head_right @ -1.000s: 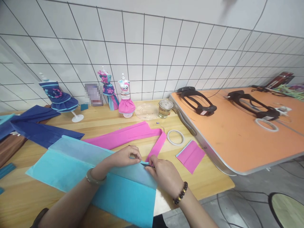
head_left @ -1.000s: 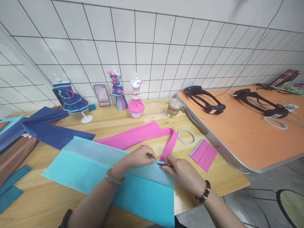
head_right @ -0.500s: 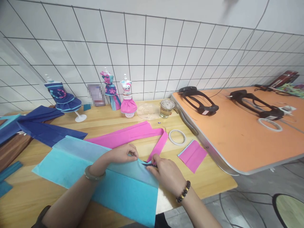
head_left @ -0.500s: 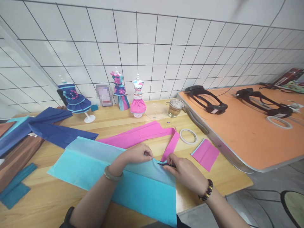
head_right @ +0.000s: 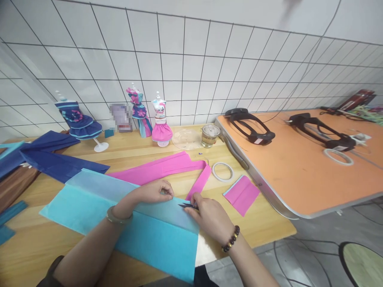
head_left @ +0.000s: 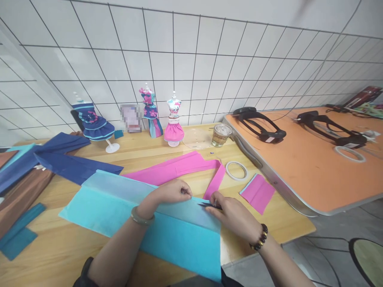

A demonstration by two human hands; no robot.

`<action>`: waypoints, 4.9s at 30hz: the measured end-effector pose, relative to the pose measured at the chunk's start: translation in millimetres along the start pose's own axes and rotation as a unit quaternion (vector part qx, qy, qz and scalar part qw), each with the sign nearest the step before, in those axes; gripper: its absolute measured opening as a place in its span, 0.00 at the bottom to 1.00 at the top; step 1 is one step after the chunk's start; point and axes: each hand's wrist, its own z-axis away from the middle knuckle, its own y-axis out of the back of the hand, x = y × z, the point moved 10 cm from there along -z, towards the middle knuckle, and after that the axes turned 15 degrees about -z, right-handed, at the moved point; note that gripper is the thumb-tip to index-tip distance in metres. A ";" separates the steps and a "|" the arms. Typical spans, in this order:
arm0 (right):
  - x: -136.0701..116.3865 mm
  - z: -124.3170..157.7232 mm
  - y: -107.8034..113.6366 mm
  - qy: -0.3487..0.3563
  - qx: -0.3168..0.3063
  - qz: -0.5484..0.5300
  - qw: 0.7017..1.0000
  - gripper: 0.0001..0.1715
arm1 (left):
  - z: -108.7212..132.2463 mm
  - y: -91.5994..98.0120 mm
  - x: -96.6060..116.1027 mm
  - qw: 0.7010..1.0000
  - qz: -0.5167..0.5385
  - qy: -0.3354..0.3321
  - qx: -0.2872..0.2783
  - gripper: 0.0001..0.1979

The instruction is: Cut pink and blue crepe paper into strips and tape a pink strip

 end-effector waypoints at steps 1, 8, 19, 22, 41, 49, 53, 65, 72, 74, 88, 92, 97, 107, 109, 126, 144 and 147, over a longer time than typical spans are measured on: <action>-0.3 -0.8 -1.3 0.000 -0.001 -0.001 1.000 0.14 | -0.1 0.1 0.2 1.000 0.001 0.001 -0.001 0.09; -6.8 -9.3 -10.6 0.006 -0.017 0.002 1.000 0.13 | 0.6 0.6 2.7 1.000 0.009 -0.001 -0.006 0.09; -11.7 -15.1 -13.7 0.025 -0.017 0.005 1.000 0.13 | 0.7 -1.0 -0.3 1.000 0.015 0.000 -0.008 0.09; -11.7 -14.4 -12.9 0.025 -0.013 0.001 1.000 0.13 | 0.9 -0.4 -1.3 1.000 0.012 0.005 -0.004 0.09; -9.1 -16.7 -13.1 0.022 -0.003 0.010 1.000 0.13 | -0.2 -4.2 -3.6 0.999 0.027 0.006 -0.016 0.11; -7.9 -15.2 -9.5 0.025 0.001 0.011 1.000 0.13 | 3.7 1.1 -6.5 0.999 0.024 0.014 -0.023 0.15; -8.1 -15.7 -9.0 0.024 0.000 0.003 1.000 0.13 | 8.8 7.5 -14.9 0.999 0.029 0.036 -0.022 0.17; -14.0 -18.1 -14.8 0.023 -0.005 -0.001 1.000 0.14 | 12.5 12.6 -9.9 0.997 0.048 0.043 -0.036 0.16; -25.4 -24.5 -18.5 0.031 -0.011 0.019 0.999 0.13 | 13.2 12.3 -10.7 0.997 0.050 0.042 -0.036 0.17; -27.2 -24.8 -18.1 0.034 -0.010 0.023 0.999 0.13 | 12.9 11.9 -12.2 0.997 0.050 0.041 -0.035 0.17; -26.6 -24.9 -17.2 0.037 -0.011 0.012 0.999 0.13 | 17.5 15.2 -20.6 0.997 0.056 0.050 -0.028 0.16; -26.0 -24.8 -16.9 0.037 -0.013 0.018 0.999 0.13 | 18.6 16.9 -21.2 0.997 0.057 0.051 -0.026 0.16; -24.2 -24.0 -17.0 0.035 -0.010 0.020 0.999 0.13 | 19.5 16.9 -23.5 0.996 0.063 0.053 -0.027 0.17; -24.9 -21.6 -14.2 0.034 0.000 0.014 0.999 0.12 | 20.3 17.7 -23.3 0.995 0.073 0.055 -0.029 0.17; -24.8 -21.0 -14.2 0.033 0.001 0.017 0.999 0.13 | 20.5 18.1 -23.3 0.995 0.075 0.055 -0.028 0.17; -36.6 -27.8 -23.1 0.051 -0.001 0.041 0.998 0.14 | 21.3 17.5 -20.5 0.995 0.087 0.041 -0.035 0.18; -36.7 -28.1 -26.6 0.051 0.004 0.026 0.998 0.13 | 22.0 17.4 -22.0 0.995 0.090 0.037 -0.035 0.19; -36.3 -28.3 -27.1 0.048 0.002 0.025 0.999 0.13 | 21.9 18.0 -21.7 0.995 0.091 0.037 -0.034 0.19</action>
